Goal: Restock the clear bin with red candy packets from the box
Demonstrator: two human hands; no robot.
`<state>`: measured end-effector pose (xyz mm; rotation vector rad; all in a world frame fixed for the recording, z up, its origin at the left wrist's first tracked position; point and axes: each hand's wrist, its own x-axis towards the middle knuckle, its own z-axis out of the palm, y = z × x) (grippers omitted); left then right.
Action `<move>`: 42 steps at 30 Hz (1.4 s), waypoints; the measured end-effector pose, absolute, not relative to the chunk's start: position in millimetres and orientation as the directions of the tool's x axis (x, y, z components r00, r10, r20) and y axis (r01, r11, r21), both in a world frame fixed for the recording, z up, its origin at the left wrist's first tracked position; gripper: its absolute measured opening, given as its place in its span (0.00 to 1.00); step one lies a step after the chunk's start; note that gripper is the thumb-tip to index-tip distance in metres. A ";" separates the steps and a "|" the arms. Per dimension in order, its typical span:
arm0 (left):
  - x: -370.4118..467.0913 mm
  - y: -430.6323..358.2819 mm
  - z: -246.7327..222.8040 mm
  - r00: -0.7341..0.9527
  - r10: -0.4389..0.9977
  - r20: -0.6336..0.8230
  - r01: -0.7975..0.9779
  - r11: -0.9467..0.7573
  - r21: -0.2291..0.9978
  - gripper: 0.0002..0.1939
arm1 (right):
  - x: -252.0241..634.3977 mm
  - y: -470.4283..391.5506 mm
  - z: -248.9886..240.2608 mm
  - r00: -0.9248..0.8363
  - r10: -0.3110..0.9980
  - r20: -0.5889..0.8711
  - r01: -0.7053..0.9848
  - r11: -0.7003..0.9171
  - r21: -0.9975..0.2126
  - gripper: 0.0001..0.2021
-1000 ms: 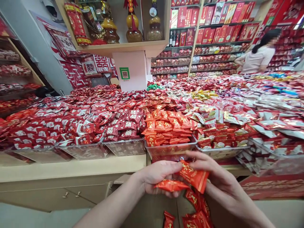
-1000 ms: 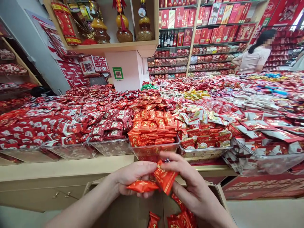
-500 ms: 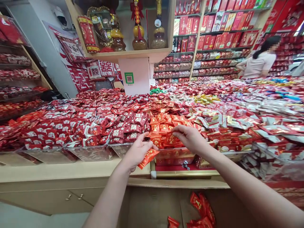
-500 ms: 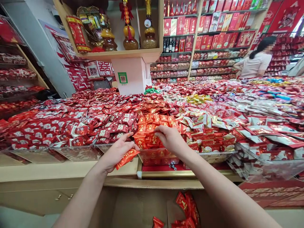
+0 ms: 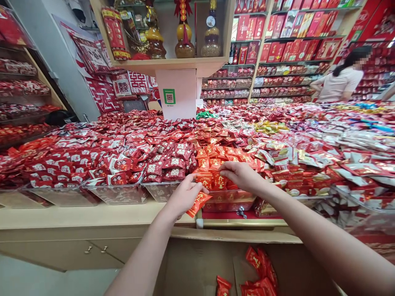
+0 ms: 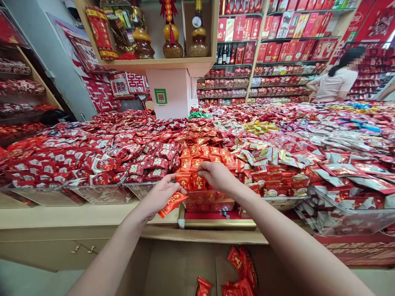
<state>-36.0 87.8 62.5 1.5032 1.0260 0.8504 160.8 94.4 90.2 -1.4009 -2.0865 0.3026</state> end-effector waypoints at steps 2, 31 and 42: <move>-36.1 88.7 60.6 0.364 0.931 -0.014 0.155 -0.046 0.987 0.18 | 159.9 94.8 91.1 -0.293 0.894 0.339 0.766 0.432 -0.475 0.07; 5.4 40.6 68.6 0.717 0.660 -0.225 -0.123 0.437 0.891 0.32 | 146.0 8.2 43.2 -0.177 0.938 0.299 -0.074 0.290 -0.954 0.10; 11.6 36.3 59.7 0.707 0.685 -0.173 0.006 0.239 0.971 0.32 | 166.2 3.2 35.6 -0.263 0.949 0.172 -0.110 0.148 -0.983 0.09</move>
